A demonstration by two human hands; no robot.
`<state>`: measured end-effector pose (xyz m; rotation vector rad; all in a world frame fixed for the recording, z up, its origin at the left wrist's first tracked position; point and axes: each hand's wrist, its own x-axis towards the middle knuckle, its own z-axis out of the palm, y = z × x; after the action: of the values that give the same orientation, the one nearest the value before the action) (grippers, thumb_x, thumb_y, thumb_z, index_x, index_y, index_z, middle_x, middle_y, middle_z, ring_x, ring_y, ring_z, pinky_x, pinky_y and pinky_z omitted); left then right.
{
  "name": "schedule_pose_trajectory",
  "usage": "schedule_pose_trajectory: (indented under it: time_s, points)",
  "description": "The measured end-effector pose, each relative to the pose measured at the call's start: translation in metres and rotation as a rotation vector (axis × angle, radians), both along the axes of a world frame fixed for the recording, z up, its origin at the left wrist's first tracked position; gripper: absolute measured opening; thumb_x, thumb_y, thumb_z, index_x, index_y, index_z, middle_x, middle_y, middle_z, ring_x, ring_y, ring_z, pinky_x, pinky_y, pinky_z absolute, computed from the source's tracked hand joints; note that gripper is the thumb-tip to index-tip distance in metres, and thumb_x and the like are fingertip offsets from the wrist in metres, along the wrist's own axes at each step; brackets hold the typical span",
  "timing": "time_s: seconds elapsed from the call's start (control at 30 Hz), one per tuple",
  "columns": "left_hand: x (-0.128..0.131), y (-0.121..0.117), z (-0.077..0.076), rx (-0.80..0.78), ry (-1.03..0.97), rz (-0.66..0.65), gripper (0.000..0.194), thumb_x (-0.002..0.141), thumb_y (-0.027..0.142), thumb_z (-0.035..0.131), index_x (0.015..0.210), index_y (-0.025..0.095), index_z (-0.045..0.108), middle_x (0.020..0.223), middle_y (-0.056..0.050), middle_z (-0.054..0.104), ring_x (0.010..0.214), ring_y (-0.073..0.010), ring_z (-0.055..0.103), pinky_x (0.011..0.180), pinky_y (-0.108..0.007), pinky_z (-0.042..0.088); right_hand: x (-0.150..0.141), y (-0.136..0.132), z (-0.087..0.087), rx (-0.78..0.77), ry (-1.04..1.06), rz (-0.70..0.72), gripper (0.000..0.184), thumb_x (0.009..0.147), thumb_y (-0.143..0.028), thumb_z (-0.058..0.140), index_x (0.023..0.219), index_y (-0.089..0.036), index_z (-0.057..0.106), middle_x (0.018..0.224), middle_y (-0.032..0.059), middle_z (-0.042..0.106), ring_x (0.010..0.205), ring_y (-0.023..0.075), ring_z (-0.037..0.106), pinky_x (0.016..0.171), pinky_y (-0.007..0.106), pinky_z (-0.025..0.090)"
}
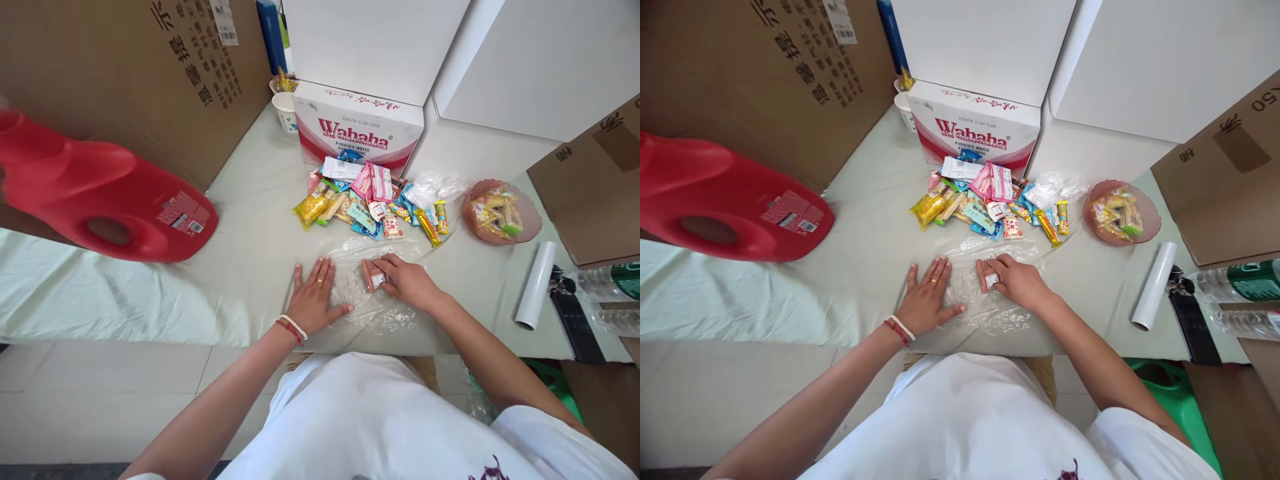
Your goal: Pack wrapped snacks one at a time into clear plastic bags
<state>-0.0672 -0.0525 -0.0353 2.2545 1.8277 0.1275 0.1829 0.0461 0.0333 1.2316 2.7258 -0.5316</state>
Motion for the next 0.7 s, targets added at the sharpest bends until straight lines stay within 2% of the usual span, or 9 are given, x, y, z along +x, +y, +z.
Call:
schedule_pose_trajectory:
  time_s: [0.17,0.27,0.37,0.47,0.53,0.6,0.7]
  points:
    - [0.002,-0.002,-0.003,0.056,-0.004,0.04,0.096,0.092,0.072,0.045,0.162,0.009,0.025,0.169,-0.023,0.02,0.158,-0.038,0.023,0.124,-0.07,0.0,-0.005,-0.014,-0.002,-0.013,0.008,-0.009,0.063,0.093,-0.026,0.066,0.152,-0.029,0.046,0.147,0.0092,0.055,0.118,0.026,0.065,0.082,0.033,0.055]
    - [0.0,-0.002,-0.003,0.083,-0.031,0.062,0.079,0.1,0.059,0.038,0.162,0.011,0.026,0.168,-0.022,0.024,0.156,-0.0356,0.029,0.124,-0.07,0.006,-0.004,-0.021,-0.003,-0.026,0.017,-0.01,0.062,0.093,-0.028,0.066,0.152,-0.027,0.046,0.155,0.011,0.047,0.118,0.0274,0.065,0.081,0.035,0.057]
    - [-0.001,-0.004,-0.003,0.148,-0.061,0.093,0.068,0.103,0.048,0.039,0.162,0.015,0.029,0.168,-0.021,0.026,0.154,-0.0348,0.034,0.124,-0.069,0.011,0.022,-0.034,-0.003,0.024,0.176,-0.04,0.055,0.099,-0.034,0.059,0.151,-0.027,0.044,0.158,0.0137,0.042,0.12,0.0278,0.064,0.083,0.038,0.058]
    - [-0.002,-0.01,-0.004,0.333,-0.069,0.129,0.066,0.099,0.043,0.053,0.158,0.019,0.038,0.167,-0.021,0.03,0.157,-0.0378,0.024,0.125,-0.069,0.008,0.064,-0.054,-0.01,0.056,0.328,0.023,0.042,0.102,-0.037,0.055,0.142,-0.026,0.054,0.141,0.0139,0.057,0.118,0.027,0.062,0.091,0.042,0.057]
    - [-0.005,-0.015,-0.005,0.47,-0.071,0.048,0.058,0.098,0.03,0.057,0.154,0.028,0.046,0.162,-0.014,0.044,0.159,-0.0342,0.022,0.126,-0.066,-0.001,0.086,-0.067,-0.023,0.072,0.327,0.078,0.036,0.1,-0.036,0.06,0.134,-0.024,0.061,0.133,0.0143,0.063,0.116,0.0286,0.06,0.095,0.047,0.054]
    - [-0.01,-0.017,-0.006,0.503,-0.094,-0.133,0.056,0.096,0.014,0.053,0.146,0.038,0.053,0.153,-0.005,0.058,0.156,-0.0272,0.031,0.127,-0.062,-0.008,0.097,-0.075,-0.037,0.109,0.316,0.079,0.027,0.1,-0.032,0.06,0.124,-0.023,0.067,0.131,0.0148,0.065,0.115,0.0295,0.06,0.094,0.05,0.053]
    - [-0.022,-0.015,-0.003,0.308,-0.187,-0.378,0.058,0.088,0.003,0.049,0.133,0.035,0.063,0.14,-0.001,0.068,0.147,-0.023,0.047,0.128,-0.06,-0.006,0.097,-0.076,-0.046,0.118,0.398,0.054,0.02,0.102,-0.024,0.054,0.11,-0.024,0.072,0.123,0.0131,0.069,0.11,0.0263,0.061,0.09,0.046,0.054]
